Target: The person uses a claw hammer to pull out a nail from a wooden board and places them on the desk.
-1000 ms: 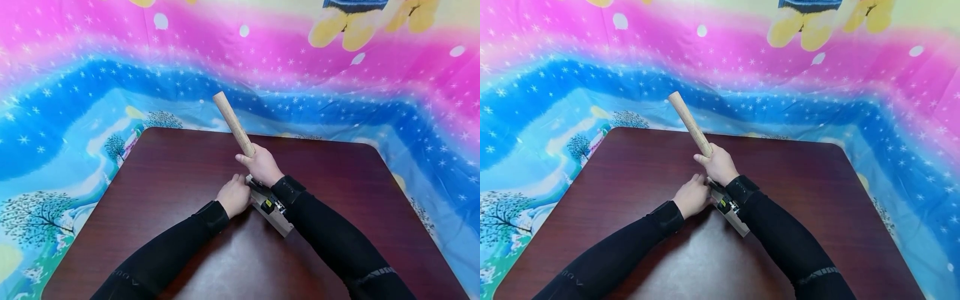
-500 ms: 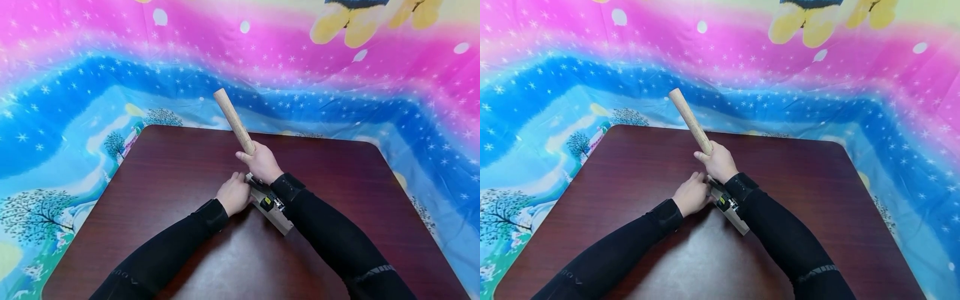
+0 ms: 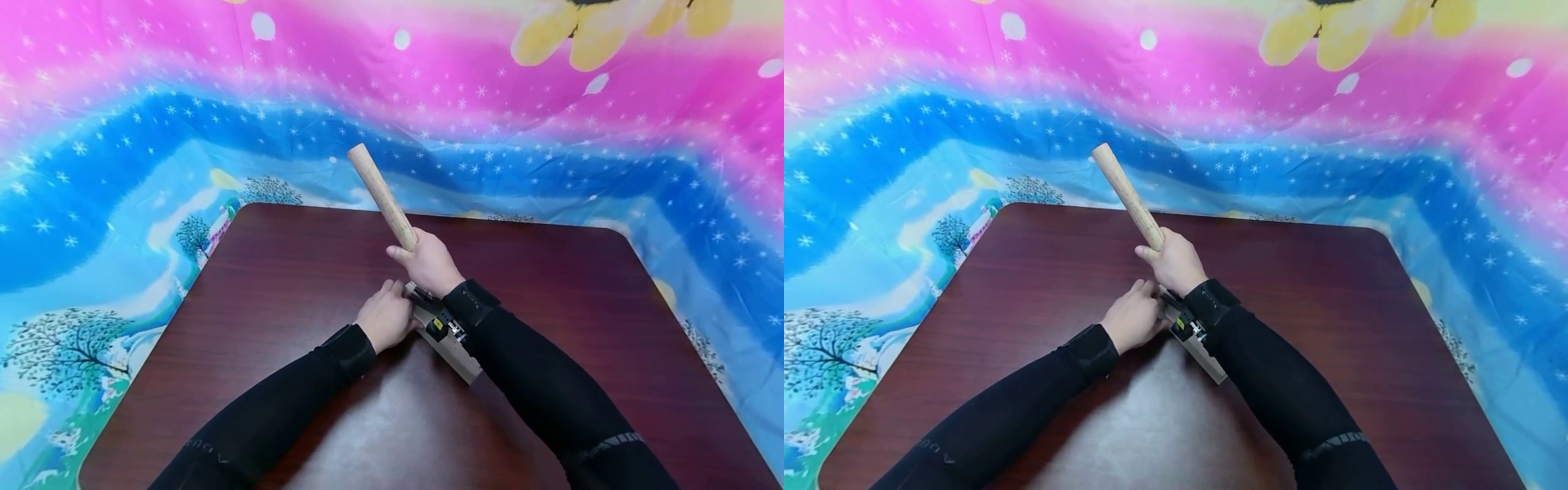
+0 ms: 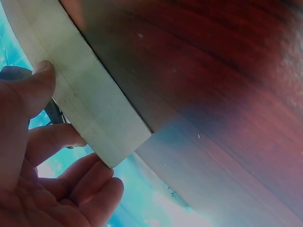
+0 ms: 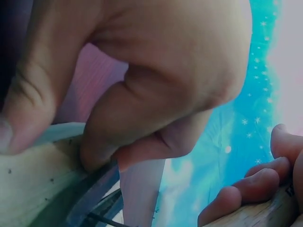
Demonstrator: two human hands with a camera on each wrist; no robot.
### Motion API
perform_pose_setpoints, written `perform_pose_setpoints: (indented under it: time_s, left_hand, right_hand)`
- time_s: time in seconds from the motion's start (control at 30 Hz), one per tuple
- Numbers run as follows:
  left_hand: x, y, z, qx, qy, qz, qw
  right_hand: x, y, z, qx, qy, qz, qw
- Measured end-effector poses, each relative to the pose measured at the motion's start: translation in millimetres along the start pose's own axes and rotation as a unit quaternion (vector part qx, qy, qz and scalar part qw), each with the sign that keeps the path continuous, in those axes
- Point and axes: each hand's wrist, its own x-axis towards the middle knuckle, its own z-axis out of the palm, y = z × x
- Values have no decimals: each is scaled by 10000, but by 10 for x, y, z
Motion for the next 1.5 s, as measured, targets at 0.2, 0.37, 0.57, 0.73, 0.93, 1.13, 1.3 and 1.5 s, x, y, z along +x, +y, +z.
perform_pose_setpoints:
  time_s: [0.2,0.37,0.57,0.73,0.93,1.13,1.3,1.5]
  left_hand:
    - [20,7,-24,165,112,196,9996]
    - [8,3,-12,128,152,181,9996]
    - [-9,-14,-2,121,276,174,9994]
    - [-24,-14,-2,57,358,222,9991]
    - [-19,5,6,59,342,174,9992]
    - [-11,23,-8,21,221,46,9997]
    - [-8,14,-10,-99,179,24,9998]
    - [21,37,-39,-28,-173,-188,9997]
  right_hand:
    - [45,-10,-36,-242,-116,114,9996]
    - [55,17,-52,-218,-291,235,9991]
    - [47,-5,-117,18,-90,139,9999]
    - [23,-38,-152,226,71,57,9997]
    - [-25,-16,-156,309,326,17,9990]
    - [-91,36,-159,634,663,76,9957]
    - [-154,85,-177,1021,943,117,9902]
    - [-234,213,-162,1760,1358,67,9750]
